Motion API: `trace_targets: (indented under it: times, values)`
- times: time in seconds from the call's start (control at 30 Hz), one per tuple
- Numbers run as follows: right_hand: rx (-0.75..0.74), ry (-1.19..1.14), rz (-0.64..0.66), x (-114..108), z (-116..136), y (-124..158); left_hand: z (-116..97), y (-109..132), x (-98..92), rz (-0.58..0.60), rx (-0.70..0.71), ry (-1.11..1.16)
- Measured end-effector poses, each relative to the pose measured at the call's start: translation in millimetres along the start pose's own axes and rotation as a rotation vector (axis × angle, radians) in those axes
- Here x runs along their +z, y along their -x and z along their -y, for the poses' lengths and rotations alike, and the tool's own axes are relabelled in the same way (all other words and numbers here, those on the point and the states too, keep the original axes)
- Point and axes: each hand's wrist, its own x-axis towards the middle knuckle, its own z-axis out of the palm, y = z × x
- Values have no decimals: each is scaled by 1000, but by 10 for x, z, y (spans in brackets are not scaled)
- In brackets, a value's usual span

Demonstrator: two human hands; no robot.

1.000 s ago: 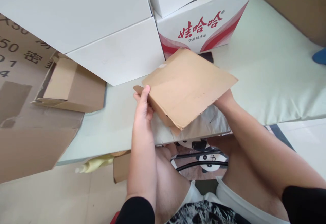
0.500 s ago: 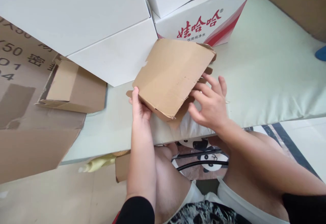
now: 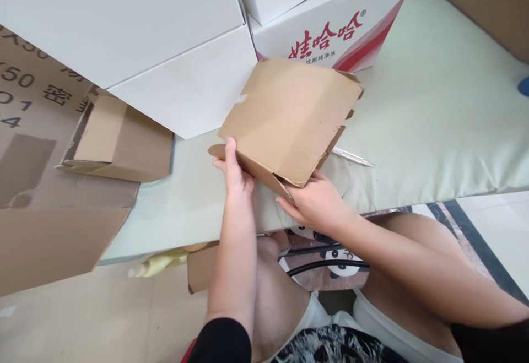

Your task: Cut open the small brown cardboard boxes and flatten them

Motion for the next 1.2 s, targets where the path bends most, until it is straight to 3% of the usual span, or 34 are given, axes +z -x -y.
trace_targets:
  times: [0.1, 0.2, 0.27, 0.33, 0.4, 0.43, 0.5, 0.57, 0.63, 0.7, 0.77, 0.87, 0.97, 1.1, 1.2]
  values:
    - [131, 12, 145, 90, 124, -2, 12, 13, 19, -76, 52, 48]
    - [135, -124, 205, 108, 262, 32, -22, -6, -11, -47, 86, -41]
    - [91, -321, 303, 30, 347, 83, -65, -37, -63, 3, 104, -158]
    - [-26, -524, 500, -124, 401, 141, -115, -71, -128, 35, 115, -345]
    - [-163, -679, 669, -310, 388, 178, -164, -94, -190, 13, 109, -595]
    - [-197, -751, 689, -395, 344, 181, -184, -101, -216, -7, 103, -716]
    - [-122, -869, 527, -506, 163, 146, -211, -109, -258, -34, 94, -885]
    - [105, -855, 120, -522, -147, 70, -217, -122, -294, -15, 122, -931]
    - [366, -662, -346, -467, -543, -17, -205, -148, -329, 48, 226, -877]
    - [551, -523, -596, -398, -936, -73, -183, -180, -359, 164, 378, -762]
    - [619, -655, -579, -357, -1229, -76, -160, -204, -373, 296, 493, -645]
    - [593, -999, -302, -367, -1388, -11, -140, -215, -363, 380, 498, -499]
    - [607, -1151, -117, -412, -1330, 55, -154, -216, -343, 302, 308, -392]
    - [610, -1239, -73, -455, -1251, 100, -228, -202, -343, 226, -55, -318]
    - [584, -1274, 18, -474, -1226, 137, -295, -179, -364, 182, -85, -261]
